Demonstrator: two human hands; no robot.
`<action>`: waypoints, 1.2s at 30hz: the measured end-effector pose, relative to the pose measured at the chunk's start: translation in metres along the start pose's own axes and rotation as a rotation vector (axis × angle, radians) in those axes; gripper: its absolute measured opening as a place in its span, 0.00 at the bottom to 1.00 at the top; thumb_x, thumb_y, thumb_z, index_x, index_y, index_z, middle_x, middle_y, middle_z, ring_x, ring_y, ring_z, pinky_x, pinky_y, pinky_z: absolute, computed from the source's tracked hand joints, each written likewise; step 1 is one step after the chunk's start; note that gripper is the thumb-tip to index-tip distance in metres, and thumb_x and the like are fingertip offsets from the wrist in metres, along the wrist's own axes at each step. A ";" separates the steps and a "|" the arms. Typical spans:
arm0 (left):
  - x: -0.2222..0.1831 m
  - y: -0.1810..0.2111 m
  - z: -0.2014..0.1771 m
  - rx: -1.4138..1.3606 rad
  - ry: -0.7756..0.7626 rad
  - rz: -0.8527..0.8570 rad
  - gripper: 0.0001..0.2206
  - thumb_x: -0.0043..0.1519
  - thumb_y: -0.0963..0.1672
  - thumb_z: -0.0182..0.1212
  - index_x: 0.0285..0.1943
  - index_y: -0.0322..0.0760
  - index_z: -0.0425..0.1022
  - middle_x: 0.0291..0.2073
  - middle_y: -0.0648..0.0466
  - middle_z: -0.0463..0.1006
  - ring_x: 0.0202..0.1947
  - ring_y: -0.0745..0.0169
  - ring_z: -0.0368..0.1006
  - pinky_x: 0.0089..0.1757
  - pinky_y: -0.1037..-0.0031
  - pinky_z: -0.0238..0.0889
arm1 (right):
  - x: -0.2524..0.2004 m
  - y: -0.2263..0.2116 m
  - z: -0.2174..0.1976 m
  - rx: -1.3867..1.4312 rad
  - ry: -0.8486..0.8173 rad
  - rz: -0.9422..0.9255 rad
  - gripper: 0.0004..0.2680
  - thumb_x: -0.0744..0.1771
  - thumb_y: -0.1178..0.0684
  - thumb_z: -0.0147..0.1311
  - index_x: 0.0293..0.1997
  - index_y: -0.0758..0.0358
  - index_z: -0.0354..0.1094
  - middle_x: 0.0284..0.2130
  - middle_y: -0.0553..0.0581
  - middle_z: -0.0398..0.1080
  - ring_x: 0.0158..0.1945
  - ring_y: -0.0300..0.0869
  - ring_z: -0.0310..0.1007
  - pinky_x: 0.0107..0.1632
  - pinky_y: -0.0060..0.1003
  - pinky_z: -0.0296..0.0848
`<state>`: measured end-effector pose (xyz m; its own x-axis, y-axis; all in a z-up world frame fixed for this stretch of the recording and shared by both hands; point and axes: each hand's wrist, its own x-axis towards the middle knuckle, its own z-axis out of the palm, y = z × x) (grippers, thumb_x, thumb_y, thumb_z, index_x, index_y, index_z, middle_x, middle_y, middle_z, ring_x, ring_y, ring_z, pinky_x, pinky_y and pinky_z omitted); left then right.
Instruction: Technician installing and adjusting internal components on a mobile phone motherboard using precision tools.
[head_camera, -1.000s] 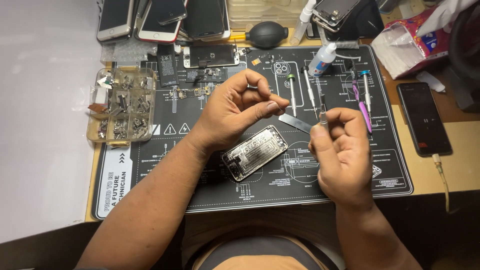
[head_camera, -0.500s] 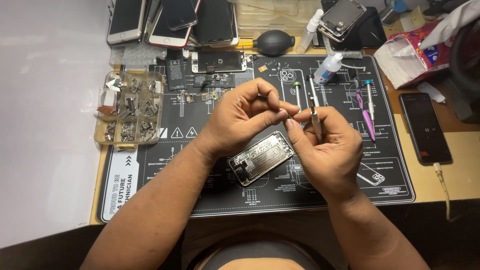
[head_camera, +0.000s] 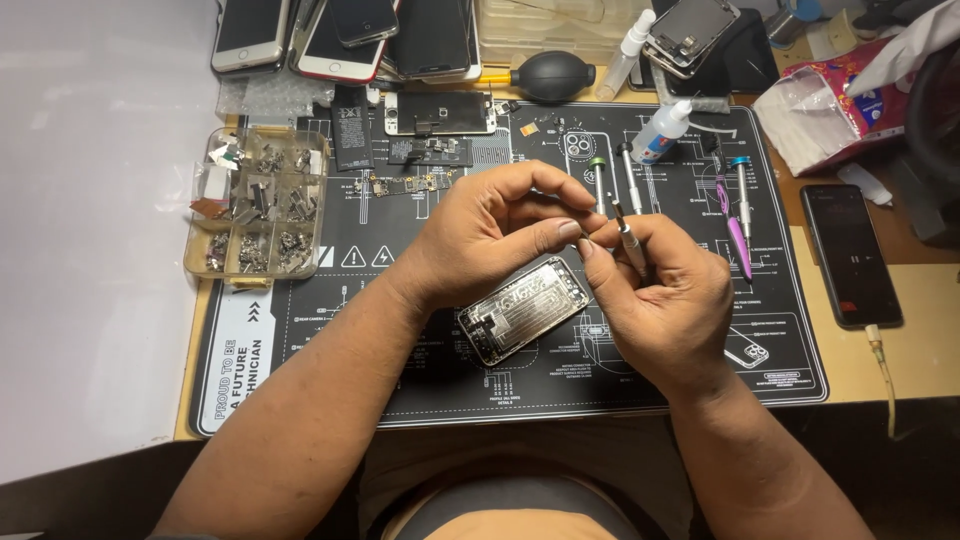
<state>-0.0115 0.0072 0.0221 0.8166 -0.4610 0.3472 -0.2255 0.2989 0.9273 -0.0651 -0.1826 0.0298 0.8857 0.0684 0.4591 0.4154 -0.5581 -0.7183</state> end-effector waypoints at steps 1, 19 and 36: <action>0.000 -0.002 0.000 0.000 -0.002 0.000 0.09 0.65 0.39 0.61 0.53 0.32 0.73 0.45 0.48 0.81 0.50 0.60 0.81 0.54 0.73 0.78 | 0.000 0.001 0.000 0.000 0.002 0.001 0.04 0.69 0.55 0.61 0.38 0.61 0.70 0.16 0.43 0.55 0.20 0.29 0.47 0.26 0.26 0.50; -0.002 0.021 -0.028 1.121 -0.213 -0.650 0.10 0.58 0.47 0.61 0.42 0.42 0.85 0.31 0.53 0.85 0.39 0.47 0.82 0.45 0.59 0.72 | 0.052 0.068 -0.002 0.081 -0.702 0.120 0.03 0.58 0.63 0.58 0.28 0.65 0.76 0.09 0.57 0.59 0.21 0.40 0.59 0.28 0.41 0.65; 0.010 -0.004 -0.006 0.763 -0.100 -0.506 0.09 0.54 0.45 0.66 0.41 0.39 0.83 0.30 0.55 0.86 0.34 0.58 0.82 0.42 0.66 0.74 | 0.069 0.067 -0.002 0.263 -0.753 0.218 0.03 0.61 0.63 0.57 0.29 0.65 0.77 0.11 0.50 0.63 0.22 0.36 0.60 0.28 0.32 0.63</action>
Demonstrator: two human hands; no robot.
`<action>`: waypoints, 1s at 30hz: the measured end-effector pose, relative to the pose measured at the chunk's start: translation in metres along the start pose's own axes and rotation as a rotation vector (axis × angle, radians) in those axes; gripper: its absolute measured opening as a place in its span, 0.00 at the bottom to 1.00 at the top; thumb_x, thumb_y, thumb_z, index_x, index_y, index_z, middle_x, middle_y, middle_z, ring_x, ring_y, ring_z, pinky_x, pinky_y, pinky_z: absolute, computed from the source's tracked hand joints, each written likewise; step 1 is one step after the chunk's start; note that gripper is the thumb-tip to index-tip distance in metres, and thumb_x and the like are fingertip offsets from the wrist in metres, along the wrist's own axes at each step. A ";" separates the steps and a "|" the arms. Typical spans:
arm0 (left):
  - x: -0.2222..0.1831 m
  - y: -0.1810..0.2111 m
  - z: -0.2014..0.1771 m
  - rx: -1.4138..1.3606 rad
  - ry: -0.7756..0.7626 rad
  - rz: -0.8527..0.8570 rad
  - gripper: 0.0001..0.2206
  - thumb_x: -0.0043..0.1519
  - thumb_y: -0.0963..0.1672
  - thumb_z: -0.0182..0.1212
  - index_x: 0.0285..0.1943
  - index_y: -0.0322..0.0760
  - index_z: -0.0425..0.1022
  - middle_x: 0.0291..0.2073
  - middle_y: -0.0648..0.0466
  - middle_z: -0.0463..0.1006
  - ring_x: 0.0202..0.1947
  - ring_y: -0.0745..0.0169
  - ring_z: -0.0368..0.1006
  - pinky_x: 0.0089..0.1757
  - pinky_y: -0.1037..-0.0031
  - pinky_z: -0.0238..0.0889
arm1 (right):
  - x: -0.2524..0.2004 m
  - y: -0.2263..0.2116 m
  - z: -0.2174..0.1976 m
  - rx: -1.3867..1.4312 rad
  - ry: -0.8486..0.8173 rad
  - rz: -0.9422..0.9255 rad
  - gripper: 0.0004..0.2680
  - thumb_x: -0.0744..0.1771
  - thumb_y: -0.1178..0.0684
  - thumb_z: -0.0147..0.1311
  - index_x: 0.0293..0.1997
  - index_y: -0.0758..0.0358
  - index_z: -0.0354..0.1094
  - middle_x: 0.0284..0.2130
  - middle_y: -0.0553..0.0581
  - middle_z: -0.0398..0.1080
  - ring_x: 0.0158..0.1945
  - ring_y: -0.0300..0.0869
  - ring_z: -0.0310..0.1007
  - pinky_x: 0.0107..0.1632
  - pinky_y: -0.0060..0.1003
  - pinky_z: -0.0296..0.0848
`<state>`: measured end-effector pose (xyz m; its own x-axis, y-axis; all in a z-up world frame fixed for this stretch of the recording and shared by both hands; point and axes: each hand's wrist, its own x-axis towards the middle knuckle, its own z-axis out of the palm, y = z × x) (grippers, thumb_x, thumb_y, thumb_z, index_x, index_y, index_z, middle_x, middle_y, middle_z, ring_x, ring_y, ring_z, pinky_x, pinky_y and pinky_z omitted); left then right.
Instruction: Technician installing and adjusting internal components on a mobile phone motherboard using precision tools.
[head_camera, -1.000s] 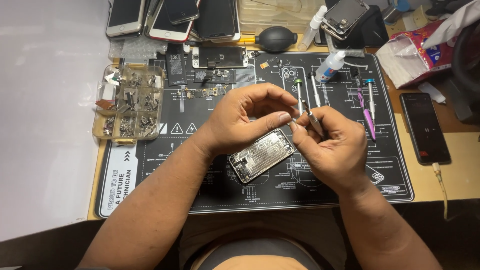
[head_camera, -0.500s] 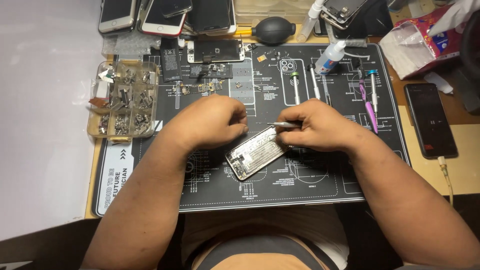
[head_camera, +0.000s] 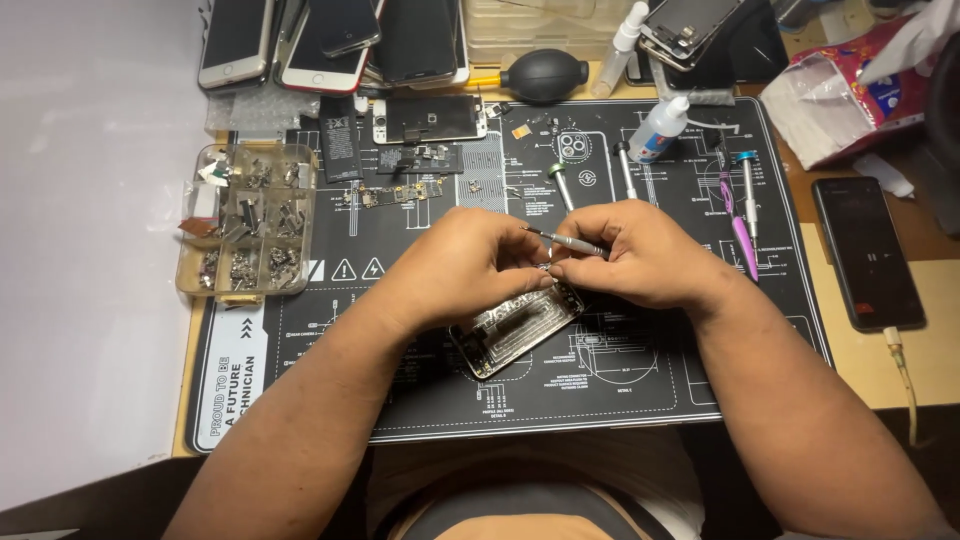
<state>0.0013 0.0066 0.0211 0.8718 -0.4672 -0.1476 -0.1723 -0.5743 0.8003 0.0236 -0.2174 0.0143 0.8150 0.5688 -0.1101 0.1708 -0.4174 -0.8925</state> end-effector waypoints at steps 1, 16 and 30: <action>0.001 0.000 0.001 0.003 -0.003 0.002 0.09 0.54 0.45 0.66 0.41 0.39 0.83 0.30 0.55 0.86 0.34 0.58 0.82 0.42 0.66 0.74 | -0.002 0.002 0.000 0.002 0.004 0.000 0.03 0.61 0.63 0.57 0.29 0.65 0.77 0.11 0.50 0.63 0.22 0.36 0.60 0.28 0.32 0.63; -0.016 0.030 0.013 -0.115 0.088 0.055 0.06 0.56 0.42 0.65 0.40 0.41 0.85 0.28 0.52 0.86 0.34 0.57 0.84 0.40 0.68 0.75 | -0.018 0.015 -0.007 0.099 0.020 -0.055 0.02 0.60 0.64 0.59 0.29 0.65 0.76 0.11 0.48 0.63 0.21 0.34 0.59 0.28 0.29 0.62; -0.063 -0.011 0.044 0.323 0.551 0.067 0.07 0.61 0.46 0.60 0.36 0.42 0.80 0.23 0.51 0.80 0.27 0.49 0.79 0.29 0.68 0.71 | -0.041 -0.002 0.001 -0.241 0.207 -0.142 0.10 0.69 0.54 0.45 0.51 0.61 0.74 0.15 0.64 0.70 0.20 0.48 0.65 0.29 0.42 0.66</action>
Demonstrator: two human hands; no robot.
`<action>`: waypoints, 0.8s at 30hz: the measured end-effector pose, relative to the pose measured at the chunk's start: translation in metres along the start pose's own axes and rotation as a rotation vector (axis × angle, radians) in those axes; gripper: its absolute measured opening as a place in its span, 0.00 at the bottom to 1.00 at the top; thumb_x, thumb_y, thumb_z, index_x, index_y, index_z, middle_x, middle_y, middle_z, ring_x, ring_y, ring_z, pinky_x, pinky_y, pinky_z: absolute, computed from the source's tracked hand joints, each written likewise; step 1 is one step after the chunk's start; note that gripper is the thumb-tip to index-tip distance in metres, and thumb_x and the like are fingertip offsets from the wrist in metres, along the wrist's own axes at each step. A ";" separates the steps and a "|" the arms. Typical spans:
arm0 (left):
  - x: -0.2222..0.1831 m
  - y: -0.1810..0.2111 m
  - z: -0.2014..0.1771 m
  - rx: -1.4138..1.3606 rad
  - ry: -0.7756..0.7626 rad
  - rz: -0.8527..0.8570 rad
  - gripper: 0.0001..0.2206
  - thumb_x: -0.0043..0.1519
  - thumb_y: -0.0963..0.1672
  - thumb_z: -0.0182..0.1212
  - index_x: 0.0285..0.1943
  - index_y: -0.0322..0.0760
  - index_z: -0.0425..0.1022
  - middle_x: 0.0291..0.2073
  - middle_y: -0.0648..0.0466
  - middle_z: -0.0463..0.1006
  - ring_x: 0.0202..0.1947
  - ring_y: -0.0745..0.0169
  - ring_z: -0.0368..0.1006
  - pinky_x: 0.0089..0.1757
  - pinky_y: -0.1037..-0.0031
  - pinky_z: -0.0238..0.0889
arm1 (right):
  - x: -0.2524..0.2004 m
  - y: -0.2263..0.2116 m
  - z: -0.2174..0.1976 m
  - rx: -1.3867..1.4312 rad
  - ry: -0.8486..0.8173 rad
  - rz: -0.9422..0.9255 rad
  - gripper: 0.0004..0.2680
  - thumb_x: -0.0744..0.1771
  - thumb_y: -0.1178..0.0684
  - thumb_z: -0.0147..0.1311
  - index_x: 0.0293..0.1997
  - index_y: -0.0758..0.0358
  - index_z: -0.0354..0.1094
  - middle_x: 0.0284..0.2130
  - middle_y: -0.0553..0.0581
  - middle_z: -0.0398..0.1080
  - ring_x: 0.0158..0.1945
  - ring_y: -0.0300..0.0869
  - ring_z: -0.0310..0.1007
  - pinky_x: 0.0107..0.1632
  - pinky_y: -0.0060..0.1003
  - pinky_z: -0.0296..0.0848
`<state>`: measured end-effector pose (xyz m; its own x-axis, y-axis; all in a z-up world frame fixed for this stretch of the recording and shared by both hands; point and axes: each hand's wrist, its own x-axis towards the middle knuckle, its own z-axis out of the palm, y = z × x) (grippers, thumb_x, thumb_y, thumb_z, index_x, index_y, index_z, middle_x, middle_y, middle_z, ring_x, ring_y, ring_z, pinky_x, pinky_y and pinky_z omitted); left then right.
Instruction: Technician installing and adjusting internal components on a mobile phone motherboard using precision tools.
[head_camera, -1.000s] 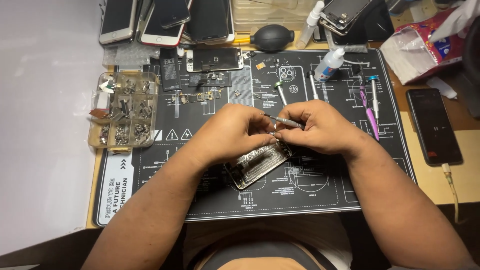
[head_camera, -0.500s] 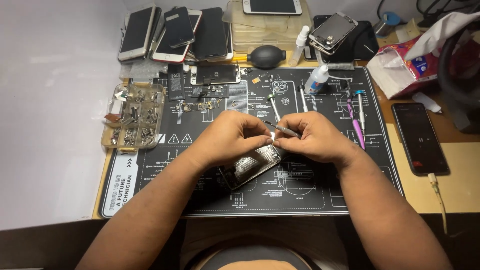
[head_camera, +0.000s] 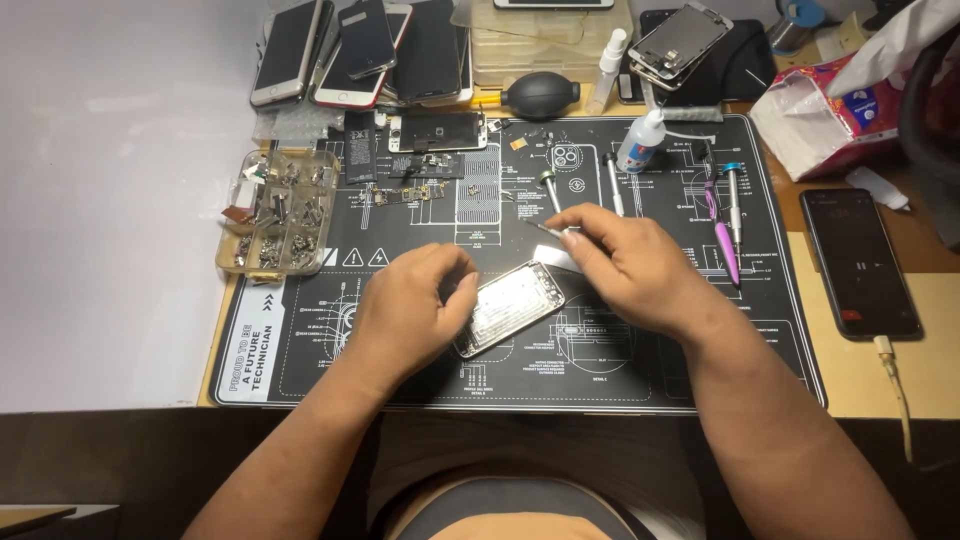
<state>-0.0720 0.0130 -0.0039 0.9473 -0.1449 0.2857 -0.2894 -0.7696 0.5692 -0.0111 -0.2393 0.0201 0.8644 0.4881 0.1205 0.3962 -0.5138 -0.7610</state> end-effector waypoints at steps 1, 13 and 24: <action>-0.001 0.001 0.001 -0.002 -0.001 -0.002 0.07 0.61 0.46 0.60 0.36 0.42 0.80 0.23 0.51 0.80 0.27 0.49 0.79 0.29 0.68 0.71 | -0.005 -0.001 0.002 -0.001 -0.002 0.002 0.10 0.69 0.54 0.45 0.51 0.61 0.74 0.15 0.64 0.70 0.20 0.48 0.65 0.29 0.42 0.66; 0.002 0.034 0.021 -0.331 0.039 0.039 0.04 0.59 0.46 0.65 0.35 0.45 0.80 0.29 0.55 0.84 0.34 0.57 0.83 0.35 0.74 0.75 | -0.053 -0.011 0.018 0.107 0.389 -0.166 0.04 0.64 0.60 0.60 0.39 0.58 0.79 0.17 0.53 0.73 0.15 0.39 0.64 0.22 0.32 0.67; 0.008 0.041 0.030 -1.347 0.010 -0.463 0.07 0.62 0.43 0.65 0.40 0.35 0.73 0.38 0.46 0.84 0.39 0.62 0.82 0.38 0.79 0.74 | -0.057 -0.006 0.045 0.232 0.461 -0.158 0.04 0.63 0.65 0.63 0.38 0.68 0.78 0.20 0.59 0.73 0.21 0.36 0.66 0.26 0.33 0.70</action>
<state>-0.0717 -0.0382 -0.0014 0.9915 -0.0388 -0.1238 0.1285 0.4250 0.8960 -0.0768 -0.2323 -0.0111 0.8670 0.1596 0.4720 0.4982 -0.2641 -0.8259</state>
